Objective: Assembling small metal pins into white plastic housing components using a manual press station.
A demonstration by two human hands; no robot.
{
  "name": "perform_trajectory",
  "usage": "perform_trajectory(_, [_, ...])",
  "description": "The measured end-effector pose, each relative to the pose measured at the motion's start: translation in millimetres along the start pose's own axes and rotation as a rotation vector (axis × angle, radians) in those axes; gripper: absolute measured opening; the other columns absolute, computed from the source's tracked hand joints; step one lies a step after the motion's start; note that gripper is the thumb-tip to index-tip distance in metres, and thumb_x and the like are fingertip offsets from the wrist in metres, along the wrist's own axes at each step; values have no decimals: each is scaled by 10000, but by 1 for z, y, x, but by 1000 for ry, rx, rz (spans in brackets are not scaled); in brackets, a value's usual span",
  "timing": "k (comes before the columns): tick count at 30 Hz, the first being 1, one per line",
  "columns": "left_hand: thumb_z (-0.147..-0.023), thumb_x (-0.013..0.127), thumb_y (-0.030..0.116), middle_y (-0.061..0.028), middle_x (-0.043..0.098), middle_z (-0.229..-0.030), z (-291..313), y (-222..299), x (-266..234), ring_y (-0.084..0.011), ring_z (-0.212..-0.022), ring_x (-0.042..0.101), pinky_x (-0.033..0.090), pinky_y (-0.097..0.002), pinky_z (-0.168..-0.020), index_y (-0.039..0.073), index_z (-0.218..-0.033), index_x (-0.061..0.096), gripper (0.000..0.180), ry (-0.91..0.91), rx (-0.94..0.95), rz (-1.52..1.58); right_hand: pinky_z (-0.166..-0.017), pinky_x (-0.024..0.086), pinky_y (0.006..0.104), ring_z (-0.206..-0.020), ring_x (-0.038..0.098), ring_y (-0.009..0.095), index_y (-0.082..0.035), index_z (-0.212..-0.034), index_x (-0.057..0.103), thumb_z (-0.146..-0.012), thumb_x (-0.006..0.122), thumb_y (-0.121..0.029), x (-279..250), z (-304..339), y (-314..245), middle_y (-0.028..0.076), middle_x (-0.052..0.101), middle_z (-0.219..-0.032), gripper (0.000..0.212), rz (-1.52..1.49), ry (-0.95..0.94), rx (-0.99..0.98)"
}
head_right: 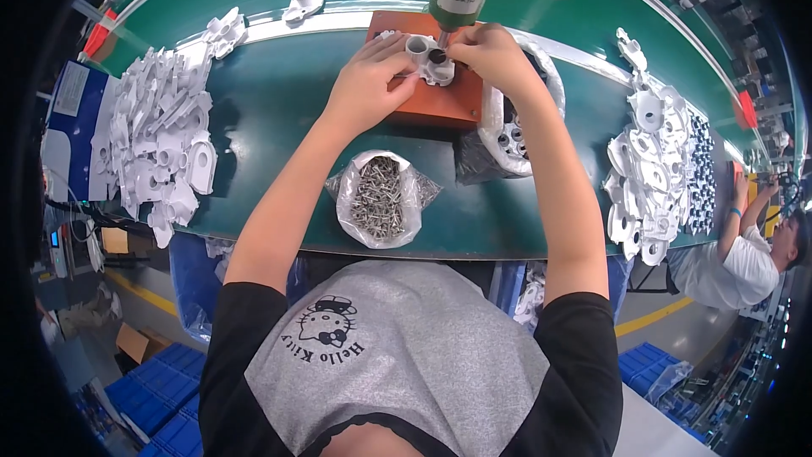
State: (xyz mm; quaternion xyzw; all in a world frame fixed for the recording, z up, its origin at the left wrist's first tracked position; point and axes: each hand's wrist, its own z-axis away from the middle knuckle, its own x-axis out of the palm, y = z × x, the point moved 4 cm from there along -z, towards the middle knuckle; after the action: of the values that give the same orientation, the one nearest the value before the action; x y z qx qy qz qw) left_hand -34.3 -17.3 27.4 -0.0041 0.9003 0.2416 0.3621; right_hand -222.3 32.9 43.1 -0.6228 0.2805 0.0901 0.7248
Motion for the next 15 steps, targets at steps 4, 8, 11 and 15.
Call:
perform_trajectory(4, [-789,647,164,-152,627,-1165,1,-1,0,-340,-1197,521,403,-433,-1028,52,-872,625,141,-2,-8,-3,-544,390,246,-588,504,96,22,-803,652,-765,673,-161,1,2,-18,21,588,-682,188,-79,-74,-48])
perform_trajectory(8, [-791,646,167,-157,623,-1174,0,-1,1,-340,-1196,522,402,-433,-1028,49,-866,622,142,2,4,-8,-534,398,232,-589,502,67,1,-881,644,-790,729,-201,0,-10,-5,-6,589,-723,237,-66,-93,-31])
perform_trajectory(11, [-791,645,164,-161,618,-1183,-1,0,2,-343,-1192,524,401,-433,-1028,46,-862,618,141,6,-4,-11,-512,393,231,-589,506,70,-13,-882,648,-787,744,-201,0,-23,7,-7,585,-730,231,-37,-202,-137])
perform_trajectory(15, [-804,619,193,-167,620,-1177,1,-4,1,-330,-1165,548,397,-433,-1035,64,-913,632,170,6,24,-44,-493,398,229,-586,521,76,-26,-894,653,-785,738,-182,0,-26,-2,-4,586,-731,209,29,-261,-133])
